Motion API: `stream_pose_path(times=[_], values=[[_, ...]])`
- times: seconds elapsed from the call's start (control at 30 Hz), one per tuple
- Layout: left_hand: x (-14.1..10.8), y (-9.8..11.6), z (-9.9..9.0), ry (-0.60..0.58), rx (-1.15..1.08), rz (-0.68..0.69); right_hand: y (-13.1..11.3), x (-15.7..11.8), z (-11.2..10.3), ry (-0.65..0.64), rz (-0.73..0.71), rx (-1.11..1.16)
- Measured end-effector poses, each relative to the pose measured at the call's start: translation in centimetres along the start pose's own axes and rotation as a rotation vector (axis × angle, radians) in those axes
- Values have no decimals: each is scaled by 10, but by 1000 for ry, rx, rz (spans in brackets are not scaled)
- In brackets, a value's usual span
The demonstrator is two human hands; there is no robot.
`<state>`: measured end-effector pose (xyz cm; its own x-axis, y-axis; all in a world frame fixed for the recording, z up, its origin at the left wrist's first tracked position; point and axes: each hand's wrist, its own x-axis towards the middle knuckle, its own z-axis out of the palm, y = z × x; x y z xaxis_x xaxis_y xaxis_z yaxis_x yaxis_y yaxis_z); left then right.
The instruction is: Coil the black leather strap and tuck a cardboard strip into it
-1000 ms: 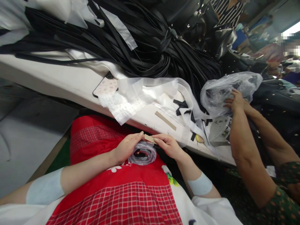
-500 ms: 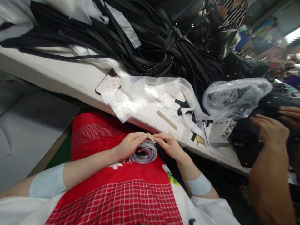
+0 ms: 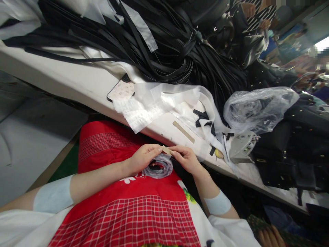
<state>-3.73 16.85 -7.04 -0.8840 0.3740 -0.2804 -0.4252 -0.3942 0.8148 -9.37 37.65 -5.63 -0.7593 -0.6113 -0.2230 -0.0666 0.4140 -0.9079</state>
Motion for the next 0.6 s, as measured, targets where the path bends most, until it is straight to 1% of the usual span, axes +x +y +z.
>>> stream_pose_path(times=[0.07, 0.2, 0.27, 0.33, 0.4, 0.47, 0.6], values=[[0, 0, 0, 22, 52, -12, -4, 0, -1, 30, -22, -54], [1, 5, 2, 71, 257, -1, -15, 2, -4, 82, -52, -158], [1, 8, 4, 88, 346, 9, -22, 3, -3, 66, -39, -150], [1, 9, 7, 118, 403, 15, -27, 5, 0, 15, -15, -100], [1, 9, 8, 150, 451, 40, -28, 8, 5, -6, 5, -41], [0, 9, 8, 156, 484, 78, -25, 11, 11, 39, 30, 16], [-1, 10, 7, 116, 530, 159, -15, 17, 22, 188, 127, 145]])
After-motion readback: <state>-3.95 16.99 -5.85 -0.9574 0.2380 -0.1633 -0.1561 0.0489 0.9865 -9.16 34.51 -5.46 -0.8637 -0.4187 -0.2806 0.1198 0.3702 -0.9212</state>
